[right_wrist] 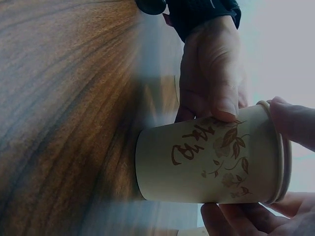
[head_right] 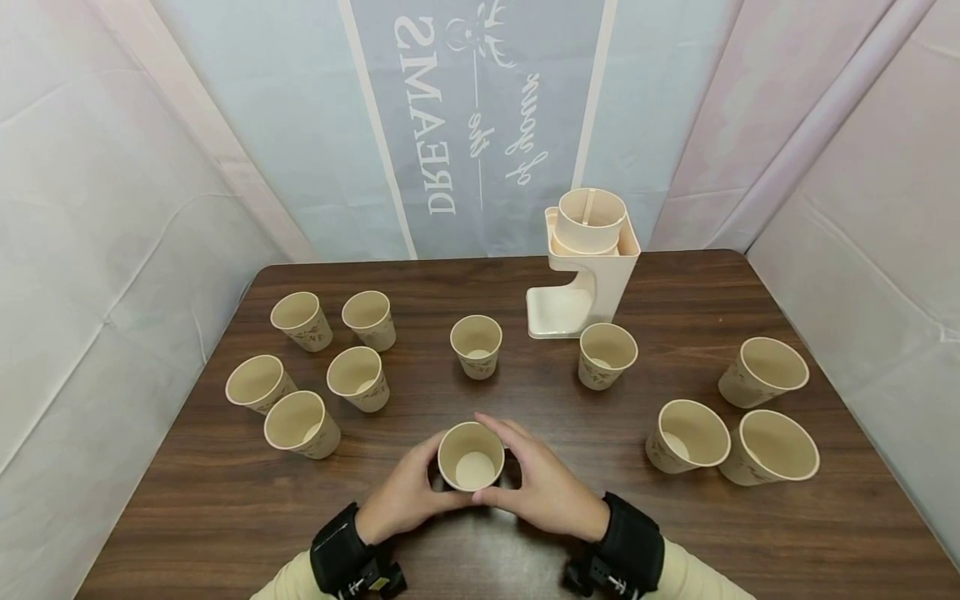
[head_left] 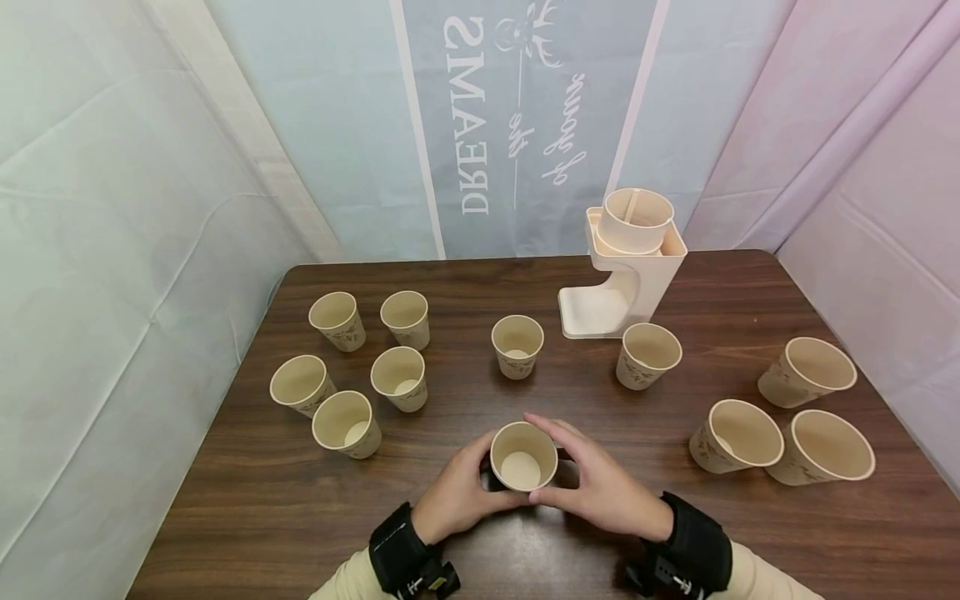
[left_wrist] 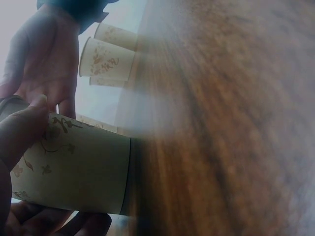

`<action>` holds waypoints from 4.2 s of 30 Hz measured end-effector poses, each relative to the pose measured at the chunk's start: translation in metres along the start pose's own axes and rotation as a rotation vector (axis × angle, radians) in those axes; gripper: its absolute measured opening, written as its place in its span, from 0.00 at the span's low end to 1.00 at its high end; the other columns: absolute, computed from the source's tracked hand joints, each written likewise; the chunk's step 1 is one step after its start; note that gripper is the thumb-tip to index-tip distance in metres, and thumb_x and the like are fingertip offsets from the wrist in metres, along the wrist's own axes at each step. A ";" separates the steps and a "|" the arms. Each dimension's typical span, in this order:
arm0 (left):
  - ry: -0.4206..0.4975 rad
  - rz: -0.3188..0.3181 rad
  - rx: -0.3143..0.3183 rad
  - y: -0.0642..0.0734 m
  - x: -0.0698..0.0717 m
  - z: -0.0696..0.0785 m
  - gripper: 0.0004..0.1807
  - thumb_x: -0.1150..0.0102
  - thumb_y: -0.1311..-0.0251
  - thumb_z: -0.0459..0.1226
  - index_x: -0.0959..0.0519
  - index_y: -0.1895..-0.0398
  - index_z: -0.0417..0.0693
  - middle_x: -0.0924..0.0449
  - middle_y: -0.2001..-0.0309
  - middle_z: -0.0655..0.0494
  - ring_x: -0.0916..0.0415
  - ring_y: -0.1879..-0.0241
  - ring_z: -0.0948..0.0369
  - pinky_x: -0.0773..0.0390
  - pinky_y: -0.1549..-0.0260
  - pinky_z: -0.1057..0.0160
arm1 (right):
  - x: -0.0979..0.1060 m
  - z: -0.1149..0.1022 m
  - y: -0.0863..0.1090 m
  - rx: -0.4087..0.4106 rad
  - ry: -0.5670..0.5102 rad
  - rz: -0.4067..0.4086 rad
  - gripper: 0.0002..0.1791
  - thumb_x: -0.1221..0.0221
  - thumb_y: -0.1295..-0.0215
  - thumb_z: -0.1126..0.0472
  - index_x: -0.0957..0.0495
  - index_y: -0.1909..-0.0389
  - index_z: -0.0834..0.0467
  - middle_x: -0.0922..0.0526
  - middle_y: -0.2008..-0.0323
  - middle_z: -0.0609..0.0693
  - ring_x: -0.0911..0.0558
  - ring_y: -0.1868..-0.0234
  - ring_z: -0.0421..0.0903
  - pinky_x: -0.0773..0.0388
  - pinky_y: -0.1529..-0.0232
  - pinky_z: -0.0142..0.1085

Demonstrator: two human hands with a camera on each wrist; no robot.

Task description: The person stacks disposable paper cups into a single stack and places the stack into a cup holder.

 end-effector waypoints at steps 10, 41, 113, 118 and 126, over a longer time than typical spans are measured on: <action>0.014 -0.008 0.005 0.000 0.000 0.000 0.40 0.19 0.50 0.43 0.26 0.33 0.51 0.19 0.42 0.58 0.24 0.41 0.59 0.26 0.38 0.57 | 0.000 0.002 0.000 0.004 -0.023 -0.032 0.46 0.28 0.39 0.52 0.39 0.23 0.58 0.27 0.33 0.53 0.26 0.35 0.50 0.26 0.36 0.39; -0.006 -0.002 0.020 -0.001 0.001 0.001 0.42 0.17 0.53 0.42 0.27 0.34 0.48 0.20 0.42 0.57 0.24 0.41 0.60 0.26 0.38 0.57 | 0.030 -0.008 0.012 0.087 -0.125 0.048 0.45 0.28 0.41 0.66 0.39 0.25 0.62 0.27 0.33 0.58 0.27 0.33 0.47 0.25 0.37 0.35; 0.027 -0.029 0.022 -0.006 -0.004 0.002 0.42 0.17 0.53 0.39 0.27 0.33 0.50 0.20 0.42 0.56 0.24 0.41 0.58 0.26 0.38 0.59 | 0.163 0.041 0.107 -0.055 0.462 0.599 0.52 0.24 0.62 0.76 0.32 0.29 0.65 0.28 0.37 0.69 0.41 0.30 0.27 0.50 0.33 0.17; 0.027 -0.029 0.016 -0.006 -0.003 0.002 0.41 0.17 0.53 0.39 0.27 0.34 0.50 0.20 0.42 0.56 0.23 0.41 0.58 0.26 0.38 0.60 | 0.161 0.044 0.107 -0.054 0.387 0.629 0.56 0.24 0.66 0.80 0.33 0.28 0.63 0.33 0.28 0.43 0.40 0.28 0.29 0.49 0.32 0.18; 0.029 -0.030 0.020 -0.006 -0.003 0.002 0.41 0.17 0.53 0.39 0.27 0.34 0.51 0.20 0.42 0.57 0.24 0.41 0.58 0.26 0.38 0.60 | 0.157 0.059 0.111 -0.165 0.343 0.632 0.56 0.24 0.55 0.75 0.41 0.24 0.64 0.35 0.30 0.70 0.42 0.31 0.26 0.50 0.36 0.13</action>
Point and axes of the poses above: each hand's wrist, its own y-axis away from the middle knuckle, its own x-axis out of the back of the hand, z = x × y, the point moved 8 cm from there along -y, towards the middle knuckle
